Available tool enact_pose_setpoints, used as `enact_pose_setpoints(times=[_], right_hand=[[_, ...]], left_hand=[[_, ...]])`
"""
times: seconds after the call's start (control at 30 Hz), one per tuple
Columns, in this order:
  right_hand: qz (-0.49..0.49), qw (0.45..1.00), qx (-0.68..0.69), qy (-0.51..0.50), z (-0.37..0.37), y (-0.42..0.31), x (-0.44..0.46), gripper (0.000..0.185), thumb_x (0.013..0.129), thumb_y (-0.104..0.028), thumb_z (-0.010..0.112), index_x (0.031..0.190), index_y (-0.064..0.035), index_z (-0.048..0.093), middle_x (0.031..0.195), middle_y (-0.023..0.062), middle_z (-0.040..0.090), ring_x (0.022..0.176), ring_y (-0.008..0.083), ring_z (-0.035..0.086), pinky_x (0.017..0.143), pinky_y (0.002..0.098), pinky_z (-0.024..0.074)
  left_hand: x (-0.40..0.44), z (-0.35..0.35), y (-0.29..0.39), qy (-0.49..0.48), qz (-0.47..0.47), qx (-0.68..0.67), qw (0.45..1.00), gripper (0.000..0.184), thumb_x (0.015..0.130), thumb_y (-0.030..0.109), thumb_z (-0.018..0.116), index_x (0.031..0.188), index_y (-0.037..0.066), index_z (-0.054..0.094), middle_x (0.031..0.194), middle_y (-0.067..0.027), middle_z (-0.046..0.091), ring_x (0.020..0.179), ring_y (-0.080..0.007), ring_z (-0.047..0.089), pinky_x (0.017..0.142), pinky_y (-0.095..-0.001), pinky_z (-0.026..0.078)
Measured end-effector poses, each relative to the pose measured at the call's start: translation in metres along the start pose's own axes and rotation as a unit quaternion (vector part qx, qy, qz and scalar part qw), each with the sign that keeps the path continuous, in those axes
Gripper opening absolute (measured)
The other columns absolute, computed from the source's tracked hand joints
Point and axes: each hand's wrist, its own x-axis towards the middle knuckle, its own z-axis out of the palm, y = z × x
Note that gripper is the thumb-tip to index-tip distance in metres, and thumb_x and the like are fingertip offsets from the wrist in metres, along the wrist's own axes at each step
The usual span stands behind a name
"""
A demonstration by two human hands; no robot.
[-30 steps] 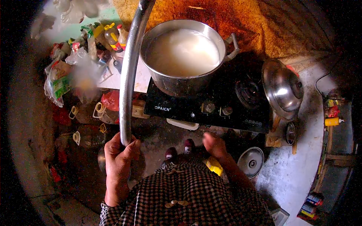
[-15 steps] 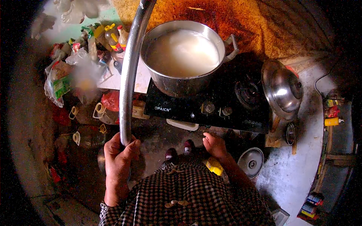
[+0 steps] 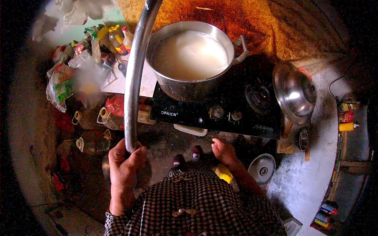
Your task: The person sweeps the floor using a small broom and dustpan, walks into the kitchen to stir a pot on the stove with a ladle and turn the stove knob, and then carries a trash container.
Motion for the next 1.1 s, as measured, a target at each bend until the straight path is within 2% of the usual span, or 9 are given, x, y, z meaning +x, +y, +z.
enact_pose_setpoints(times=[0.23,0.33,0.37,0.6,0.63,0.73,0.83,0.93,1.1], right_hand=[[-0.048,0.998,0.003,0.029,0.016,0.014,-0.008,0.029,0.077,-0.025,0.050,0.098,-0.0047,0.052,0.078,0.0126,0.057,0.070,0.0271,0.057,0.062,0.0331,0.0448],[0.024,0.999,-0.011,-0.037,0.023,0.015,-0.014,0.029,0.078,-0.024,0.050,0.099,-0.0051,0.052,0.076,0.0116,0.057,0.069,0.0265,0.056,0.062,0.0330,0.0446],[-0.043,0.999,0.014,0.008,0.032,0.026,-0.018,0.028,0.077,-0.023,0.050,0.098,-0.0051,0.052,0.077,0.0115,0.057,0.069,0.0276,0.055,0.061,0.0336,0.0444],[0.010,0.989,-0.006,-0.146,0.034,0.002,-0.022,0.027,0.076,-0.021,0.049,0.096,-0.0039,0.052,0.079,0.0123,0.057,0.072,0.0283,0.055,0.063,0.0358,0.0445],[0.064,0.983,0.044,-0.168,0.027,-0.013,-0.016,0.026,0.077,-0.021,0.049,0.096,-0.0042,0.052,0.078,0.0121,0.057,0.071,0.0285,0.056,0.063,0.0355,0.0449],[0.021,0.977,0.058,-0.205,0.044,0.004,-0.014,0.027,0.076,-0.021,0.049,0.097,-0.0044,0.052,0.078,0.0122,0.057,0.071,0.0281,0.056,0.063,0.0346,0.0452],[0.064,0.962,0.044,-0.263,0.038,-0.007,-0.003,0.026,0.076,-0.021,0.050,0.096,-0.0048,0.053,0.078,0.0126,0.057,0.070,0.0281,0.056,0.061,0.0343,0.0453],[0.025,0.981,0.092,-0.170,0.044,-0.007,-0.005,0.026,0.075,-0.021,0.051,0.096,-0.0047,0.053,0.077,0.0128,0.057,0.069,0.0283,0.056,0.060,0.0345,0.0453],[0.038,0.985,0.049,-0.163,0.052,0.002,-0.005,0.025,0.075,-0.020,0.052,0.094,-0.0041,0.054,0.077,0.0123,0.057,0.067,0.0283,0.056,0.058,0.0344,0.0452]], left_hand=[[-0.002,-0.002,-0.002,0.041,0.024,-0.001,0.999,0.010,0.072,0.010,0.058,0.073,0.003,0.050,0.058,0.0039,0.046,0.050,-0.0035,0.040,0.046,-0.0173,0.031],[0.002,0.000,-0.004,0.081,0.027,0.017,0.996,0.009,0.072,0.008,0.057,0.074,0.003,0.050,0.060,0.0034,0.047,0.052,-0.0037,0.041,0.048,-0.0176,0.032],[0.002,0.000,0.000,0.076,-0.003,0.016,0.997,0.009,0.072,0.008,0.057,0.074,0.002,0.050,0.060,0.0033,0.047,0.053,-0.0039,0.041,0.048,-0.0177,0.032],[0.017,0.000,0.002,0.051,-0.032,0.021,0.998,0.010,0.069,0.009,0.054,0.071,0.000,0.048,0.060,0.0021,0.047,0.052,-0.0047,0.041,0.048,-0.0175,0.032],[0.018,-0.001,-0.002,0.051,-0.023,0.018,0.998,0.011,0.069,0.009,0.055,0.071,0.000,0.049,0.060,0.0020,0.047,0.052,-0.0048,0.042,0.048,-0.0174,0.032],[0.022,-0.003,-0.008,0.062,-0.013,0.014,0.998,0.012,0.069,0.010,0.056,0.072,0.001,0.049,0.060,0.0019,0.048,0.052,-0.0048,0.042,0.048,-0.0173,0.033],[0.025,-0.004,-0.012,0.062,-0.025,0.002,0.998,0.014,0.069,0.011,0.058,0.072,0.001,0.049,0.060,0.0018,0.048,0.052,-0.0050,0.042,0.047,-0.0176,0.033],[0.027,-0.005,-0.016,0.055,-0.033,-0.022,0.998,0.015,0.069,0.012,0.059,0.073,0.001,0.050,0.060,0.0019,0.048,0.051,-0.0051,0.043,0.047,-0.0177,0.033],[0.027,-0.002,-0.013,0.080,-0.052,-0.020,0.995,0.015,0.069,0.012,0.060,0.073,0.002,0.050,0.059,0.0019,0.049,0.050,-0.0050,0.043,0.046,-0.0176,0.034]])
